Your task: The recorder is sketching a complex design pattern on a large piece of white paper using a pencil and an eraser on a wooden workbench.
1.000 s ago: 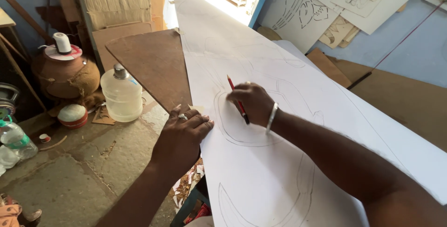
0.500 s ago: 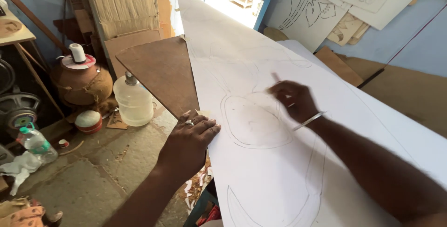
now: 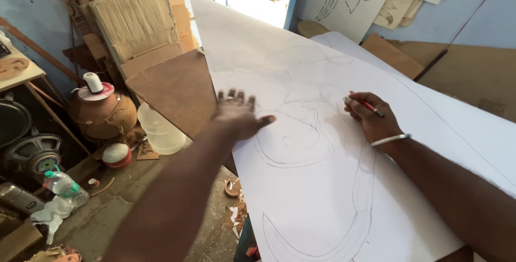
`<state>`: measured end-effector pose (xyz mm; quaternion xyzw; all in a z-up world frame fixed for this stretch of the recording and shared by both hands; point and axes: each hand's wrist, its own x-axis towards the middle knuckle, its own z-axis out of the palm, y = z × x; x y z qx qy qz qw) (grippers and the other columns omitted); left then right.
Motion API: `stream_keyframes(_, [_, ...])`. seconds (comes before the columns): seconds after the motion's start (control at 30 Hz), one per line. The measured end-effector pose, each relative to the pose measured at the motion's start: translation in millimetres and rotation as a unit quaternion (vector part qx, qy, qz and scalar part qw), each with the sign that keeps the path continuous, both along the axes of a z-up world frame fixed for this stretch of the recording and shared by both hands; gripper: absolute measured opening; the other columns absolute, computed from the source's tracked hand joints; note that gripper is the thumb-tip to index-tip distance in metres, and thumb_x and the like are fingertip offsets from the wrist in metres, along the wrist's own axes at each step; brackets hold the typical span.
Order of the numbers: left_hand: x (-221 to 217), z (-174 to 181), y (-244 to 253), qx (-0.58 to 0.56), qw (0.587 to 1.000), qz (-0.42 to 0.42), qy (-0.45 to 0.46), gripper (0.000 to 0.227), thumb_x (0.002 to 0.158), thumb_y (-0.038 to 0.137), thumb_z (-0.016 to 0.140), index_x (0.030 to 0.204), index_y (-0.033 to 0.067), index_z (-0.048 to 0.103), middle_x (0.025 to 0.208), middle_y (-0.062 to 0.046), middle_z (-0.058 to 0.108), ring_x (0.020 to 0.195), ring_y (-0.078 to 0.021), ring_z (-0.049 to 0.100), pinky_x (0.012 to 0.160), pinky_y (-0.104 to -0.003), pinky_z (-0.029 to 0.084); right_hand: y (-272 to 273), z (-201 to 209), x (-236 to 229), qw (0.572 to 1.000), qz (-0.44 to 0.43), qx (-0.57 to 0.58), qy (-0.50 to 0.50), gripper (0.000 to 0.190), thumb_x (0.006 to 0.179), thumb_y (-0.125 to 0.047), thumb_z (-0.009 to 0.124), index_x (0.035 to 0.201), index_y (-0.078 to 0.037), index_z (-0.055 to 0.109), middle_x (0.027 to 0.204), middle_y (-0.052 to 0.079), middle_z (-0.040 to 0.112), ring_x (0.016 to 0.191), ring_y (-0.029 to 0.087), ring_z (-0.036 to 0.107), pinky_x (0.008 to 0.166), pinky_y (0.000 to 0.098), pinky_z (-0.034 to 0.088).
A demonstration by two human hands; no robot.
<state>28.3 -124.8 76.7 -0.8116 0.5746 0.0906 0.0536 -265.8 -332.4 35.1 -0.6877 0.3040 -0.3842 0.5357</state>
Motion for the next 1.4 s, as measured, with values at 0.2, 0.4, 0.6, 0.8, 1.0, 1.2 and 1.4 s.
stream_keyframes(0.2, [-200.9, -101.5, -63.1, -0.088, 0.902, -0.345, 0.244, 0.077, 0.098, 0.059, 0.05, 0.156, 0.0113, 0.035, 0.168, -0.017, 0.02, 0.156, -0.0392, 0.009, 0.122, -0.066, -0.003, 5.5, 4.8, -0.5, 0.996, -0.035, 0.04, -0.068, 0.024, 0.097, -0.016, 0.068, 0.117, -0.003, 0.065, 0.105, 0.005, 0.069, 0.097, 0.012, 0.064, 0.087, 0.0272, 0.052])
stream_keyframes(0.4, [-184.1, -41.0, 9.7, -0.088, 0.791, -0.445, 0.411, 0.076, 0.095, 0.049, 0.055, 0.16, 0.0129, 0.04, 0.156, -0.019, 0.046, 0.145, -0.0393, 0.039, 0.124, -0.055, 0.026, 11.0, 6.5, -2.2, 0.998, -0.041, 0.036, -0.03, 0.027, 0.099, -0.019, 0.064, 0.12, -0.003, 0.064, 0.109, 0.005, 0.07, 0.099, 0.012, 0.065, 0.089, 0.0275, 0.053])
stream_keyframes(0.6, [-18.3, -6.1, 2.2, -0.06, 0.994, -0.052, 0.07, 0.08, 0.102, 0.068, 0.027, 0.16, 0.0136, 0.02, 0.167, -0.02, 0.009, 0.155, -0.0427, -0.001, 0.123, -0.058, -0.007, 14.7, 9.0, -0.7, 1.0, -0.026, 0.005, -0.002, 0.027, 0.101, -0.021, 0.062, 0.121, -0.003, 0.064, 0.111, 0.003, 0.07, 0.099, 0.011, 0.065, 0.089, 0.0273, 0.052])
stream_keyframes(0.8, [-151.5, -43.1, -9.8, -0.098, 0.941, -0.285, 0.152, 0.101, 0.088, 0.079, 0.045, 0.158, 0.0089, 0.029, 0.167, -0.024, 0.015, 0.155, -0.0435, 0.004, 0.12, -0.064, -0.002, 21.9, 13.2, 1.2, 0.999, -0.041, 0.007, -0.002, 0.026, 0.101, -0.021, 0.063, 0.122, -0.004, 0.065, 0.11, 0.004, 0.07, 0.098, 0.012, 0.065, 0.089, 0.0271, 0.052])
stream_keyframes(1.0, [-254.7, -100.1, 38.5, -0.008, 0.72, -0.551, 0.422, 0.068, 0.103, 0.06, 0.042, 0.147, 0.0112, 0.06, 0.148, -0.018, 0.06, 0.139, -0.037, 0.052, 0.117, -0.052, 0.036, 13.2, 7.0, -5.1, 0.996, 0.01, 0.059, -0.065, 0.026, 0.1, -0.019, 0.065, 0.122, -0.005, 0.062, 0.111, 0.002, 0.069, 0.1, 0.011, 0.066, 0.091, 0.028, 0.053])
stream_keyframes(1.2, [-65.0, -5.9, 27.6, -0.064, 0.976, -0.187, 0.088, 0.078, 0.102, 0.064, 0.033, 0.157, 0.0092, 0.022, 0.163, -0.023, 0.011, 0.152, -0.0413, 0.003, 0.12, -0.058, -0.005, 14.2, 8.5, -4.2, 0.999, 0.001, 0.028, -0.043, 0.025, 0.102, -0.02, 0.064, 0.121, -0.005, 0.064, 0.111, 0.003, 0.07, 0.098, 0.012, 0.065, 0.088, 0.0271, 0.051])
stream_keyframes(1.4, [-144.0, -32.0, 51.2, -0.121, 0.926, -0.326, 0.15, 0.094, 0.087, 0.075, 0.05, 0.154, 0.0114, 0.036, 0.165, -0.022, 0.021, 0.154, -0.0451, 0.006, 0.119, -0.066, -0.002, 11.3, 3.9, -3.5, 0.998, 0.012, 0.034, -0.051, 0.024, 0.1, -0.018, 0.066, 0.12, -0.005, 0.064, 0.112, 0.003, 0.071, 0.099, 0.012, 0.065, 0.089, 0.0281, 0.051])
